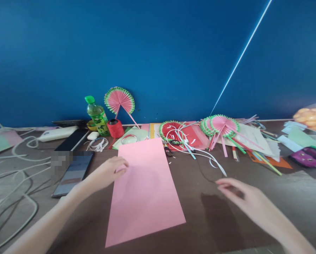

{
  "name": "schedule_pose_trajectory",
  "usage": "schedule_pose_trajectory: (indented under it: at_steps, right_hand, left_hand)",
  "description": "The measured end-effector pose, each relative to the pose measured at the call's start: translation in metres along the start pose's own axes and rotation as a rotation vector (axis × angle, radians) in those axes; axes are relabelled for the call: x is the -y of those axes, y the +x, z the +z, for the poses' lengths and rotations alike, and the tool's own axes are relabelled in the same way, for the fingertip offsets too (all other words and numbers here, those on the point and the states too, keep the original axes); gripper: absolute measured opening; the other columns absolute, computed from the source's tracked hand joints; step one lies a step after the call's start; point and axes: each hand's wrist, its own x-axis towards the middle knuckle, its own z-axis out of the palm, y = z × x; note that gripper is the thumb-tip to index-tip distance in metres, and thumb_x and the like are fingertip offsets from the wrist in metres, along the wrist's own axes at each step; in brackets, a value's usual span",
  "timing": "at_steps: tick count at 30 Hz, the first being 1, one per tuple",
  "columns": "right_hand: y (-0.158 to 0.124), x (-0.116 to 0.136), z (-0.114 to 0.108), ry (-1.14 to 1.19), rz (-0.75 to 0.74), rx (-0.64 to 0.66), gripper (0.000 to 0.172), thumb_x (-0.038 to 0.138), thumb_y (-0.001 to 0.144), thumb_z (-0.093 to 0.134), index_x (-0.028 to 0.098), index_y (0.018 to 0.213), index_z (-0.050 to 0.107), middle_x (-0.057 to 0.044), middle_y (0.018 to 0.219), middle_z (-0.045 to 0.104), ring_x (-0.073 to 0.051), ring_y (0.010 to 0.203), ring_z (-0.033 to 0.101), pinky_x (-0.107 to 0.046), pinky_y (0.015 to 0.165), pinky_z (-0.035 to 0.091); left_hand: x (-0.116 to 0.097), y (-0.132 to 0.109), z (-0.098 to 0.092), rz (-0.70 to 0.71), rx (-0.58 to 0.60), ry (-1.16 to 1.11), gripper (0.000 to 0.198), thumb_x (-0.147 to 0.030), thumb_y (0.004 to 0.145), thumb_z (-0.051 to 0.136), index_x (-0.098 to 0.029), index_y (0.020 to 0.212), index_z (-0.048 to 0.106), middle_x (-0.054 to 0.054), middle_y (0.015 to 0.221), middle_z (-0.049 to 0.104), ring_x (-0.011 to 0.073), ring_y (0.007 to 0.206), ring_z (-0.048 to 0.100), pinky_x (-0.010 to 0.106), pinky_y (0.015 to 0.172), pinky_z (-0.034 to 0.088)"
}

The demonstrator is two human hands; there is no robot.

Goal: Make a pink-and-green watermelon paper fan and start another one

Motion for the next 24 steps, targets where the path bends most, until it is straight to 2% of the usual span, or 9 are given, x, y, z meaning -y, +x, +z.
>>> schedule_pose_trajectory:
  at_steps: [3, 6, 10, 12, 14, 17, 20, 22, 24]
  right_hand:
    - [0.027, 0.065, 0.03, 0.064, -0.182, 0.157, 0.025, 0.045, 0.082, 0.048, 0.03, 0.095, 0.063, -0.006, 0.119, 0.058, -0.026, 0.114, 0.051, -0.04, 0.102, 0.034]
    - [0.037, 0.109, 0.06, 0.107, -0.307, 0.333, 0.032, 0.039, 0.075, 0.058, 0.026, 0.104, 0.06, -0.006, 0.14, 0.039, -0.025, 0.13, 0.033, -0.043, 0.107, 0.027]
    - [0.035, 0.129, 0.083, -0.018, -0.439, 0.579, 0.071, 0.042, 0.059, 0.071, 0.022, 0.124, 0.052, -0.009, 0.148, 0.024, -0.029, 0.138, 0.011, -0.048, 0.11, 0.019]
    - [0.029, 0.13, 0.085, -0.095, -0.462, 0.61, 0.076, 0.042, 0.06, 0.07, 0.02, 0.128, 0.048, -0.01, 0.149, 0.021, -0.031, 0.138, 0.009, -0.051, 0.11, 0.017]
    - [0.022, 0.129, 0.084, -0.14, -0.494, 0.611, 0.07, 0.038, 0.065, 0.067, 0.02, 0.129, 0.047, -0.009, 0.148, 0.024, -0.031, 0.138, 0.012, -0.051, 0.11, 0.017]
    - [0.015, 0.13, 0.08, -0.157, -0.577, 0.577, 0.044, 0.027, 0.077, 0.057, 0.019, 0.12, 0.056, -0.008, 0.14, 0.041, -0.029, 0.135, 0.022, -0.048, 0.11, 0.021]
    - [0.024, 0.136, 0.072, -0.112, -0.637, 0.514, 0.028, 0.016, 0.083, 0.043, 0.018, 0.1, 0.066, -0.009, 0.12, 0.06, -0.026, 0.121, 0.044, -0.043, 0.103, 0.032]
    - [0.039, 0.142, 0.064, -0.056, -0.612, 0.504, 0.025, 0.015, 0.082, 0.043, 0.018, 0.093, 0.065, -0.008, 0.107, 0.065, -0.021, 0.102, 0.057, -0.037, 0.092, 0.042]
    - [0.052, 0.149, 0.056, -0.026, -0.532, 0.489, 0.022, 0.018, 0.083, 0.043, 0.02, 0.095, 0.062, -0.006, 0.103, 0.065, -0.018, 0.09, 0.06, -0.034, 0.083, 0.046]
  left_hand:
    - [-0.018, -0.03, 0.016, 0.046, 0.182, -0.121, 0.008, -0.026, 0.075, 0.055, -0.02, 0.081, 0.057, 0.002, 0.089, 0.06, 0.0179, 0.089, 0.054, 0.03, 0.084, 0.04]
    - [-0.027, -0.053, 0.036, 0.052, 0.242, -0.14, 0.036, -0.04, 0.063, 0.068, -0.022, 0.093, 0.056, 0.005, 0.107, 0.054, 0.0238, 0.101, 0.048, 0.038, 0.09, 0.038]
    - [-0.026, -0.072, 0.051, 0.11, 0.263, -0.124, 0.057, -0.04, 0.057, 0.072, -0.026, 0.108, 0.053, 0.007, 0.127, 0.045, 0.0296, 0.121, 0.034, 0.046, 0.104, 0.024]
    - [-0.025, -0.078, 0.052, 0.109, 0.283, -0.129, 0.064, -0.036, 0.056, 0.074, -0.029, 0.114, 0.05, 0.005, 0.132, 0.042, 0.0293, 0.126, 0.03, 0.046, 0.108, 0.017]
    - [-0.024, -0.083, 0.05, 0.102, 0.314, -0.148, 0.066, -0.034, 0.055, 0.075, -0.03, 0.116, 0.05, 0.004, 0.134, 0.042, 0.0287, 0.127, 0.029, 0.045, 0.109, 0.015]
    - [-0.019, -0.08, 0.042, 0.061, 0.318, -0.227, 0.043, -0.03, 0.066, 0.067, -0.028, 0.107, 0.055, 0.002, 0.126, 0.05, 0.0238, 0.119, 0.041, 0.039, 0.105, 0.027]
    - [-0.008, -0.062, 0.028, -0.036, 0.161, -0.305, 0.022, -0.022, 0.079, 0.047, -0.024, 0.097, 0.059, 0.002, 0.11, 0.06, 0.018, 0.104, 0.052, 0.031, 0.095, 0.036]
    - [0.001, -0.045, 0.018, -0.097, 0.081, -0.35, 0.025, -0.03, 0.086, 0.037, -0.023, 0.094, 0.06, 0.003, 0.104, 0.063, 0.0173, 0.096, 0.056, 0.029, 0.089, 0.041]
    - [0.01, -0.027, 0.012, -0.149, 0.008, -0.334, 0.031, -0.035, 0.088, 0.032, -0.022, 0.094, 0.06, 0.003, 0.097, 0.065, 0.0177, 0.091, 0.058, 0.029, 0.083, 0.043]
